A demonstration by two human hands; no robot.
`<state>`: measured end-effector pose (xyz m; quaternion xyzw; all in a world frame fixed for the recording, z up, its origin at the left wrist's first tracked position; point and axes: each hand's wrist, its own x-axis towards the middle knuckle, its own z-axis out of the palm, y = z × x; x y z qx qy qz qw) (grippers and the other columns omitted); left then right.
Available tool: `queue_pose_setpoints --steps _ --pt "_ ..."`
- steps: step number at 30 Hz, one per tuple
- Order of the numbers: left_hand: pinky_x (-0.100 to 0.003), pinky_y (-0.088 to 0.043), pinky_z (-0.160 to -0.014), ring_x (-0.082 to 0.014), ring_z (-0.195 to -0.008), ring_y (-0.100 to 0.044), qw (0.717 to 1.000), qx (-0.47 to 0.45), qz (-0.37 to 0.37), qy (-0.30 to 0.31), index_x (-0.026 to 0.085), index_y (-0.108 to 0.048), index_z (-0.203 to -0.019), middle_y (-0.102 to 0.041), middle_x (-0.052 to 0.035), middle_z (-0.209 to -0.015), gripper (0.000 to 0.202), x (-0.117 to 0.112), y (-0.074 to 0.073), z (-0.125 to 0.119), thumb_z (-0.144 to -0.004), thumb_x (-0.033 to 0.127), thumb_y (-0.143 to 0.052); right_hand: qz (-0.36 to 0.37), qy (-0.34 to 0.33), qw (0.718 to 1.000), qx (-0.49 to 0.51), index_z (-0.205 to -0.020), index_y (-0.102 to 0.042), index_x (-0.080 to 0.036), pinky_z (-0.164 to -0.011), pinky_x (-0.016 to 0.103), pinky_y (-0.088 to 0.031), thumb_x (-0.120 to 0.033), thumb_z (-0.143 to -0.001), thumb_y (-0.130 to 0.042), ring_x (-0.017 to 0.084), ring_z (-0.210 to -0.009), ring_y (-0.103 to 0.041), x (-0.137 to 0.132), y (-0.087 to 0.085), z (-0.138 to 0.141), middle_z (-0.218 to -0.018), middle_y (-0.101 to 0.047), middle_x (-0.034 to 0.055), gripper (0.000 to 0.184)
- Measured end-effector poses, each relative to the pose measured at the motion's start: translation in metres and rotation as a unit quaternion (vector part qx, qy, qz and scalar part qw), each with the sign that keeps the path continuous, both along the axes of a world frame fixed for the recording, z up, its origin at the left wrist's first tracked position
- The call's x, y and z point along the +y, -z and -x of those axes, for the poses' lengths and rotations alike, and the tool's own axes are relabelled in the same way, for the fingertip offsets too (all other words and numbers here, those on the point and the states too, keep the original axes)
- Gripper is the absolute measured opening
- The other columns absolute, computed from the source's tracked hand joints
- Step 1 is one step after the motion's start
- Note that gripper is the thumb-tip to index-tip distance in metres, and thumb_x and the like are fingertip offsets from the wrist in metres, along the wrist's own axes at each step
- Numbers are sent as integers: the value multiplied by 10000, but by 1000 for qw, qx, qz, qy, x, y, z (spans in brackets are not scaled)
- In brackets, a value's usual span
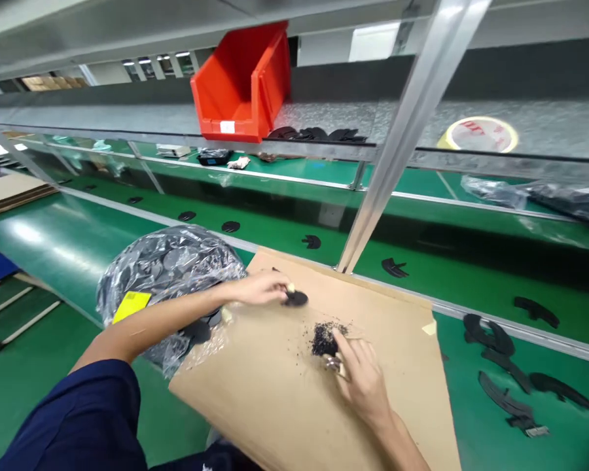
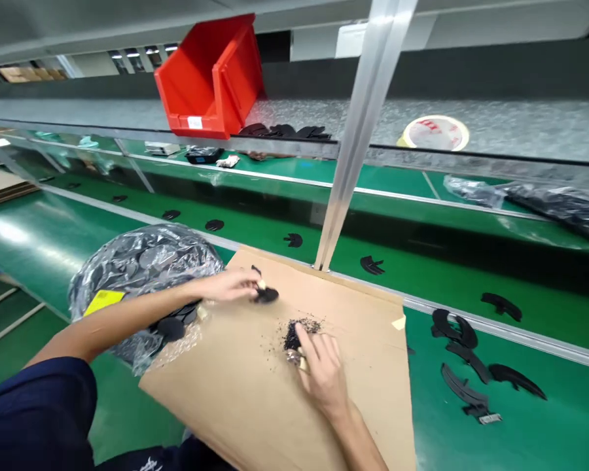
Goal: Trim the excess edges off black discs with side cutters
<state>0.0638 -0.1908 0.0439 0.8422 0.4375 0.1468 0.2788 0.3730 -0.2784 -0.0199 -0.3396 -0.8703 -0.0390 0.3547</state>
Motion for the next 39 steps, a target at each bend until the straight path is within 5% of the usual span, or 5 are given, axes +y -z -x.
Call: queue_pose_setpoints --steps 7,15,20,30,39 --pt "-245 -587 -725 -131 -827 -720 998 -21 66 -13 317 -683 -1112 -761 -6 -961 197 -117 31 -26 -977 228 -570 76 -154 985 28 -1046 -670 -205 -701 351 -445 -112 -939 -463 203 -756 -575 -21 -4 31 -825 -677 72 250" --pt "-428 -516 -891 -294 -1024 -611 917 258 -92 -291 153 -716 -1035 -660 -161 -1057 297 -116 31 87 -927 81 -449 242 -41 949 199 -927 -640 -229 -644 338 -477 -331 -943 -592 205 -705 -606 -20 1 23 -800 -653 62 114" --pt "-445 -495 -897 -314 -1045 -586 889 288 -122 -334 159 -724 -959 -638 -163 -1007 290 -105 28 104 -961 143 -434 300 -9 916 265 -882 -608 -225 -633 307 -458 -443 -945 -608 179 -668 -569 -22 -2 26 -772 -613 31 227" --pt "-250 -553 -669 -151 -754 -669 938 -282 39 -196 207 -649 -1058 -670 -33 -876 333 -112 45 -22 -908 503 -669 475 49 776 412 -766 -565 -208 -629 276 -443 -653 -823 -693 141 -657 -459 -27 -2 29 -695 -507 -20 466" --pt "-228 -499 -630 -104 -679 -555 941 -273 -125 -160 189 -691 -1093 -630 -36 -892 191 -100 55 -89 -956 313 -644 521 37 742 420 -894 -671 -199 -744 316 -505 -664 -779 -738 190 -804 -578 -31 -1 21 -832 -637 18 483"
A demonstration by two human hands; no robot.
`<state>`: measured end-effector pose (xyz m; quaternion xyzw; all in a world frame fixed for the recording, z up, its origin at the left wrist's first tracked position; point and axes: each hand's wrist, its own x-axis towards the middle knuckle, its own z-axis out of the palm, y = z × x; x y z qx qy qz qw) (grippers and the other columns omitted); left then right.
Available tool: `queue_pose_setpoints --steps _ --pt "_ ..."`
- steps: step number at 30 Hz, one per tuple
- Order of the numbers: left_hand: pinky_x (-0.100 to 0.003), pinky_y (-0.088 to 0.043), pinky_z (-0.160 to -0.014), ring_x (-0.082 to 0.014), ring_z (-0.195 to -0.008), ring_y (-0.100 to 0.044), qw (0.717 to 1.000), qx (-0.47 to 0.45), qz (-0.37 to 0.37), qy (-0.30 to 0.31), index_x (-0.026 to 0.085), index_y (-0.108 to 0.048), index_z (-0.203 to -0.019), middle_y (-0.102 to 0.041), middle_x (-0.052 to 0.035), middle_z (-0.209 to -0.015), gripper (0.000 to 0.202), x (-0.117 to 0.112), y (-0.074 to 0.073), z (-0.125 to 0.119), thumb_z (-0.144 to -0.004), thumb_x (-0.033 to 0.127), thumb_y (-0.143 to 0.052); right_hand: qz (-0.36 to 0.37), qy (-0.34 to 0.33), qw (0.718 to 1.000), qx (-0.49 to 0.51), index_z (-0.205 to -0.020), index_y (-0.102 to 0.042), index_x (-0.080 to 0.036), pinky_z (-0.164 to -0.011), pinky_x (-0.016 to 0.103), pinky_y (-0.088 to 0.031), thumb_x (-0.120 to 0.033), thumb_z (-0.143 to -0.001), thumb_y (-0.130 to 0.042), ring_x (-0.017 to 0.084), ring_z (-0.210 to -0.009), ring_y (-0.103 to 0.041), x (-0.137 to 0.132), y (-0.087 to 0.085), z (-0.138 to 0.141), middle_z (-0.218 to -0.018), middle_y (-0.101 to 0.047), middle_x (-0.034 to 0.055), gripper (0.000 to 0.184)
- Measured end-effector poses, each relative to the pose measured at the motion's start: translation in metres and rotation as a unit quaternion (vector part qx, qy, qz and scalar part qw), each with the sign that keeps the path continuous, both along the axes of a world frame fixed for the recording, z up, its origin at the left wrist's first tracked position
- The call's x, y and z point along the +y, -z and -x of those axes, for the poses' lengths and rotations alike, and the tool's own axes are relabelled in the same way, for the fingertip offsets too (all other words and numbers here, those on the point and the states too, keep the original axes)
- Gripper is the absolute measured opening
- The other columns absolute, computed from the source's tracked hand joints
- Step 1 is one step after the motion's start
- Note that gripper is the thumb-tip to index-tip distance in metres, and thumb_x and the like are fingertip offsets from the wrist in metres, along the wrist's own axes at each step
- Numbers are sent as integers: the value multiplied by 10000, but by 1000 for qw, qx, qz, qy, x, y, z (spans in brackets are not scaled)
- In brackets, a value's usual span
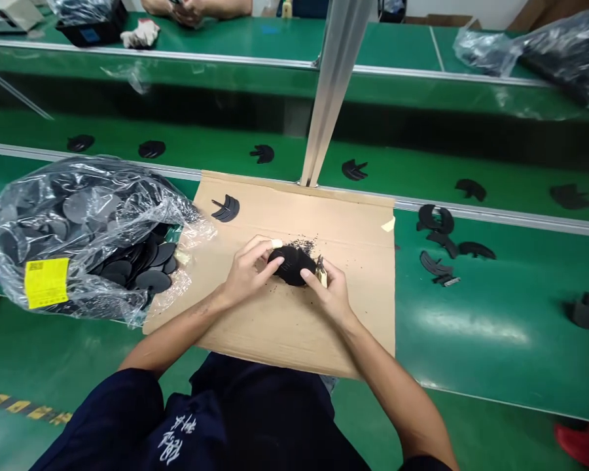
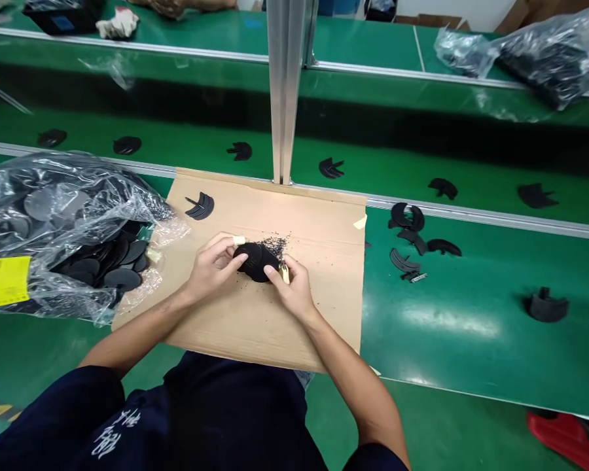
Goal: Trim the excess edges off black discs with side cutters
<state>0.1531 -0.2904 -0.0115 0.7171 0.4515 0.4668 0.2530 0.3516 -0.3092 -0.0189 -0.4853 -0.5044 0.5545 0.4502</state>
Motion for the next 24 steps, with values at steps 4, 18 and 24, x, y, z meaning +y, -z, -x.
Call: queue_pose_setpoints --steps 4,18,24 --pt "-255 -552 -714 -140 -820 -626 997 36 -70 -2 180 -688 -1169 -674 -72 -997 222 1 3 1 -975 262 -618 7 -7 1000 -19 -856 -659 -193 -695 292 -484 -669 -781 -733 169 -742 -550 1 2 -3 -783 -613 6 487" --pt "-252 -531 -710 -134 -808 -593 999 26 -36 -5 159 -694 -1132 -658 -64 -974 209 -2 10 -3 -970 280 -641 3 -18 999 -29 -813 -628 -202 -661 276 -441 -625 -806 -736 153 -710 -503 -2 4 2 -744 -562 -6 436" --pt "-243 -498 -676 -118 -742 -550 1000 3 -18 -7 157 -695 -1110 -647 -54 -945 206 -3 11 -3 -958 291 -659 -18 -25 999 -23 -809 -601 -209 -621 265 -408 -548 -851 -719 130 -651 -447 -4 4 4 -712 -509 -26 361"
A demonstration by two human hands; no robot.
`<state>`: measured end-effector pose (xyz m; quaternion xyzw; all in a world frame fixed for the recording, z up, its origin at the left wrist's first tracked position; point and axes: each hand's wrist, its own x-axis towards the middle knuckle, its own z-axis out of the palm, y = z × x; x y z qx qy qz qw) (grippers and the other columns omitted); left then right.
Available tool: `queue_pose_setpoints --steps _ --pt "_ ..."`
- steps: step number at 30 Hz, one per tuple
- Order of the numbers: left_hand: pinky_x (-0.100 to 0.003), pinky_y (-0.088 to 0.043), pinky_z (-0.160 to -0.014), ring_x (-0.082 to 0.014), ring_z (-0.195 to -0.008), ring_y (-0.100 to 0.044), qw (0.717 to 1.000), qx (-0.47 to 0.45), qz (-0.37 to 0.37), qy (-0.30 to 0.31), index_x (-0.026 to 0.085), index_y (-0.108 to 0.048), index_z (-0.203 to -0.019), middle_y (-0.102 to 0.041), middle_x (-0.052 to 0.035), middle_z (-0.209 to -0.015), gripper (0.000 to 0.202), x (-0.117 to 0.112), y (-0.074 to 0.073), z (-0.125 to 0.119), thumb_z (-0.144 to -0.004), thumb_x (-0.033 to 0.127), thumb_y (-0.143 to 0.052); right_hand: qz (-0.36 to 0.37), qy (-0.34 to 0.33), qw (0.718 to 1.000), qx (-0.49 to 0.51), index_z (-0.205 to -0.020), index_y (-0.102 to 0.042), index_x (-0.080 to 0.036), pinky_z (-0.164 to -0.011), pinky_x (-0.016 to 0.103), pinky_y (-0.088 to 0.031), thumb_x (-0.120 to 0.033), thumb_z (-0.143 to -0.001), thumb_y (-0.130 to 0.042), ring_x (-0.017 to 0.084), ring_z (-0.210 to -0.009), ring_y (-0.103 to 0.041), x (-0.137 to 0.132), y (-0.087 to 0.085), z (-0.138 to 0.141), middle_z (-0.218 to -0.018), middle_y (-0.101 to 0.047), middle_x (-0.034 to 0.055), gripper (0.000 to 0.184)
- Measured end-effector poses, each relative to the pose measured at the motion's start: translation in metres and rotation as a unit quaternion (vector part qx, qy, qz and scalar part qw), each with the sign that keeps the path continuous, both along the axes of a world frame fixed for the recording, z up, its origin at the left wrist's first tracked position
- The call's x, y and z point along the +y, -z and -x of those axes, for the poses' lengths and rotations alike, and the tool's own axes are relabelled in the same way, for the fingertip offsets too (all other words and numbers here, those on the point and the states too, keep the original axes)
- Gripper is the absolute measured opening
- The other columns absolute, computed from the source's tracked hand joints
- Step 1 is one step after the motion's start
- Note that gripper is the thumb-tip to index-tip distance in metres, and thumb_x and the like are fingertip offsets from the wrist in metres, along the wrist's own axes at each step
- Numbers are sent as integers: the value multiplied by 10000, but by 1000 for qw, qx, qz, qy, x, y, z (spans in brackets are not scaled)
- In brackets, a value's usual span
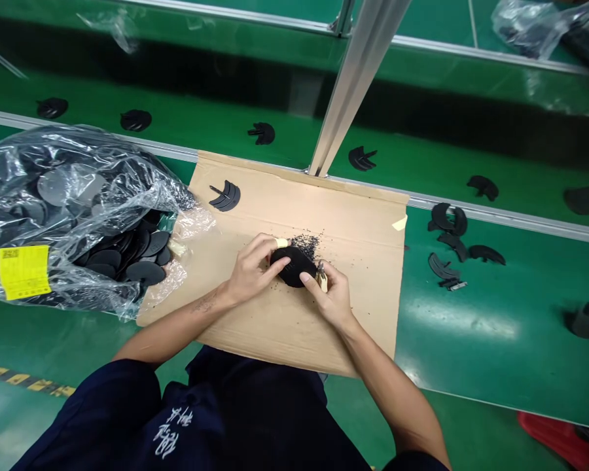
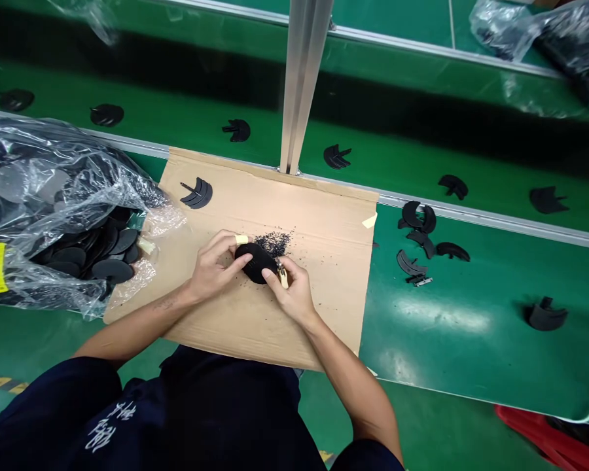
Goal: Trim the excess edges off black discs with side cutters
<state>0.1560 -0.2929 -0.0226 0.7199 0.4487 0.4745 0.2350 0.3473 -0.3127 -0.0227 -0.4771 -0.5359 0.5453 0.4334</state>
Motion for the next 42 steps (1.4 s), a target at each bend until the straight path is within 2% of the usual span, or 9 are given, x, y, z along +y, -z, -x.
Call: queue_pose_setpoints --steps 6,9,12,15,17,21,24,33,42 --pt "-247 -515 -688 -121 -751 -575 999 -26 21 -12 164 -706 -1084 -669 -57 -954 206 -2 0 -1 -941 310 -680 -6 3 1000 -21 -812 -600 -210 -607 270 -416 -566 -858 -701 136 -645 -455 -1 -3 0 -707 -520 -20 372" --pt "-270 -554 -768 -145 -851 -646 995 -69 72 -18 173 -696 -1146 -697 -79 -1049 296 -1 3 -1 -913 354 -715 -12 4 999 -31 -807 -595 -211 -595 272 -419 -582 -863 -689 136 -636 -457 -1 -3 0 -697 -518 -20 387" --pt "-291 -581 -814 -175 -906 -706 970 -148 190 43 156 -701 -1154 -740 -98 -1087 389 3 7 1 -909 458 -704 -31 -1 999 -41 -823 -605 -212 -614 274 -443 -574 -881 -674 138 -644 -490 -1 -3 -1 -709 -545 -18 374" --pt "-277 -593 -732 -187 -819 -731 939 -183 266 121 124 -742 -1016 -774 -84 -937 438 7 9 6 -907 543 -675 -66 -11 996 -61 -860 -632 -214 -649 287 -485 -542 -911 -653 151 -676 -556 -1 -2 -3 -752 -614 -6 333" --pt "-269 -595 -715 -184 -794 -738 946 -167 248 125 124 -750 -996 -780 -78 -906 414 7 7 9 -911 523 -681 -118 -6 989 -86 -915 -657 -218 -695 309 -516 -487 -922 -662 170 -734 -611 1 -2 -6 -833 -675 19 270" --pt "-270 -600 -797 -185 -854 -751 987 -50 110 108 140 -753 -1036 -790 -96 -960 274 1 1 13 -910 381 -728 -262 0 952 -155 -1094 -682 -229 -807 382 -545 -342 -890 -734 227 -908 -672 4 -3 -12 -1015 -736 84 239" --pt "-263 -605 -799 -175 -859 -755 992 6 23 126 152 -744 -1073 -793 -101 -973 235 -4 -1 11 -906 317 -739 -318 -32 928 -189 -1085 -696 -229 -777 389 -540 -242 -915 -683 228 -883 -682 5 -1 -14 -971 -748 87 171" --pt "-307 -609 -814 -185 -926 -731 983 -40 -22 177 164 -710 -1178 -763 -120 -992 296 -4 -7 7 -951 351 -675 -311 -31 939 -143 -1012 -687 -244 -721 399 -554 -201 -926 -611 217 -813 -698 -6 4 -7 -915 -751 71 122" --pt "-316 -605 -757 -171 -849 -729 982 -54 -70 165 179 -687 -1214 -781 -106 -953 283 -6 -8 5 -952 286 -685 -315 -25 940 -131 -1006 -674 -236 -681 369 -543 -167 -901 -631 202 -775 -668 -7 5 -5 -870 -720 60 132"
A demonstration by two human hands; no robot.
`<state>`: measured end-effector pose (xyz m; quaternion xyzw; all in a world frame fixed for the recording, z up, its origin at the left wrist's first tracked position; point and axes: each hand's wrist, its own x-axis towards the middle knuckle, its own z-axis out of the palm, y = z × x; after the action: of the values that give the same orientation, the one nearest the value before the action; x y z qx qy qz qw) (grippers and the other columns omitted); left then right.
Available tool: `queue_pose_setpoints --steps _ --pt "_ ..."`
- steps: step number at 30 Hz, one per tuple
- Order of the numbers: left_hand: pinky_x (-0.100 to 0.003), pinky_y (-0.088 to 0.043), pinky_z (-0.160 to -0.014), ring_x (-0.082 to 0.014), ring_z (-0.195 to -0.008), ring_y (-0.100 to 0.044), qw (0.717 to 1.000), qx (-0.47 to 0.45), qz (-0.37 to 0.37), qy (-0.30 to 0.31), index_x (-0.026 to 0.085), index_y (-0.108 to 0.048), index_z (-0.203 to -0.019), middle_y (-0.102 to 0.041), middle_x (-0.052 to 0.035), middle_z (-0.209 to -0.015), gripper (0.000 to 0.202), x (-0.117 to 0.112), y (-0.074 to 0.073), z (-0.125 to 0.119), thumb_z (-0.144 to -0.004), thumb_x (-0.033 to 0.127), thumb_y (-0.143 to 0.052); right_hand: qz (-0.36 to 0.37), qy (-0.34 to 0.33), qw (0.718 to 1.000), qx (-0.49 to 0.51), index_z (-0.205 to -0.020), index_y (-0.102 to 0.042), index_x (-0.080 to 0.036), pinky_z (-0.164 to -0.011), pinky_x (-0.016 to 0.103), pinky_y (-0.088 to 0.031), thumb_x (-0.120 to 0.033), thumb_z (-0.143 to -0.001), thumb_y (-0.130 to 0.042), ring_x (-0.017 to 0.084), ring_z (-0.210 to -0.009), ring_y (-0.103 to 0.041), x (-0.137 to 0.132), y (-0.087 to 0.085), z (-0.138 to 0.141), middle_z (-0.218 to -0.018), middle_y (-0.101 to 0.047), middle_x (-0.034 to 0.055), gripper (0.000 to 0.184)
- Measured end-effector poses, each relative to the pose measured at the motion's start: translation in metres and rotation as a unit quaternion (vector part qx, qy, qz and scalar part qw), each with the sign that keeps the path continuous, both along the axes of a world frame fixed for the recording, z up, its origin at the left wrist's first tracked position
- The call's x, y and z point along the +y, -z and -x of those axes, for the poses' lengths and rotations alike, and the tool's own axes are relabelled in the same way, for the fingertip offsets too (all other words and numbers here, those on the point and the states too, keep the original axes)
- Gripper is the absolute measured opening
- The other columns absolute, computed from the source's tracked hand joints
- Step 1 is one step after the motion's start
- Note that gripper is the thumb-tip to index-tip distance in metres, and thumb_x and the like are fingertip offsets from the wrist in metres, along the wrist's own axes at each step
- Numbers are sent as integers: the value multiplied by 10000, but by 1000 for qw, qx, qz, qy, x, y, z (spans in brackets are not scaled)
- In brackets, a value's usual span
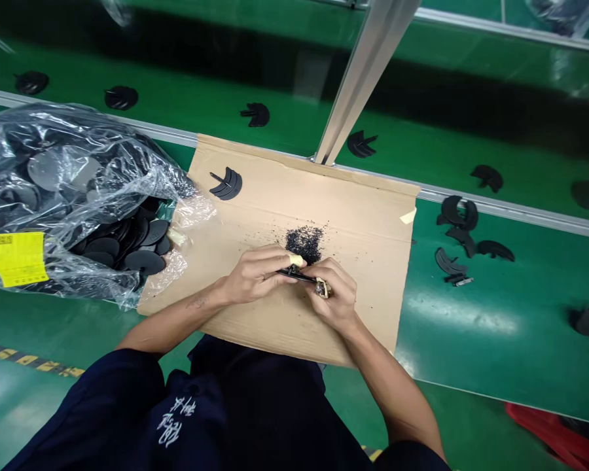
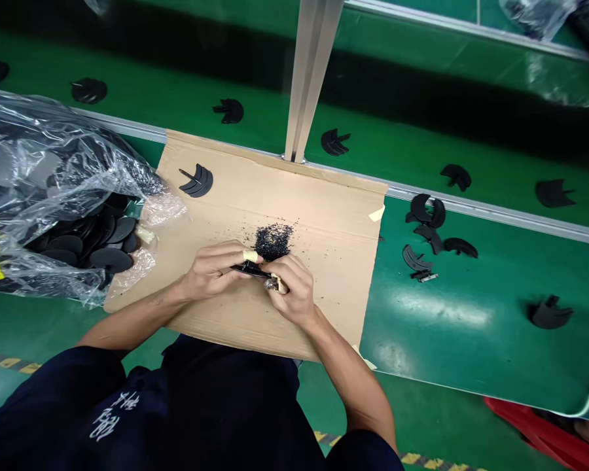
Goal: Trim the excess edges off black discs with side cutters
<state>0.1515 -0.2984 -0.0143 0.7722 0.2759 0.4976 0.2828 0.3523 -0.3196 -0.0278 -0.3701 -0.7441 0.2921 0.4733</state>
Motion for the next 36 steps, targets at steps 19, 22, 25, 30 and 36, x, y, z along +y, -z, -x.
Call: queue_pose_setpoints --steps 19,22,25,30,36 --pt "-244 -599 -718 -152 -782 -736 992 -12 114 -43 161 -751 -1074 -785 -79 -909 253 0 3 5 -891 335 -756 138 24 990 2 -965 -671 -227 -739 361 -532 -373 -947 -632 206 -820 -661 14 -28 -17 -918 -714 65 152" --pt "-261 -605 -755 -157 -832 -734 996 -21 77 -33 159 -760 -1032 -779 -85 -909 220 2 5 7 -877 314 -773 78 36 990 -115 -1009 -672 -221 -766 368 -503 -305 -962 -591 216 -842 -641 19 -32 -24 -923 -706 70 126" --pt "-296 -608 -786 -169 -884 -726 998 -8 57 -24 166 -758 -1050 -772 -93 -930 222 2 6 7 -878 306 -773 9 -14 973 -230 -1077 -672 -202 -771 381 -470 -253 -951 -567 235 -861 -617 19 -30 -23 -945 -709 88 171" --pt "-321 -600 -784 -176 -877 -718 999 10 45 -20 180 -761 -1031 -773 -81 -906 195 1 7 8 -881 304 -769 -34 -25 956 -291 -1131 -660 -184 -743 374 -424 -230 -938 -569 243 -869 -584 17 -29 -19 -953 -701 90 218" --pt "-319 -585 -752 -170 -842 -710 999 11 37 -25 191 -757 -1039 -772 -69 -888 189 2 5 9 -895 313 -753 -57 -1 951 -304 -1126 -647 -193 -711 367 -397 -224 -947 -553 236 -820 -552 18 -33 -19 -915 -685 80 204"
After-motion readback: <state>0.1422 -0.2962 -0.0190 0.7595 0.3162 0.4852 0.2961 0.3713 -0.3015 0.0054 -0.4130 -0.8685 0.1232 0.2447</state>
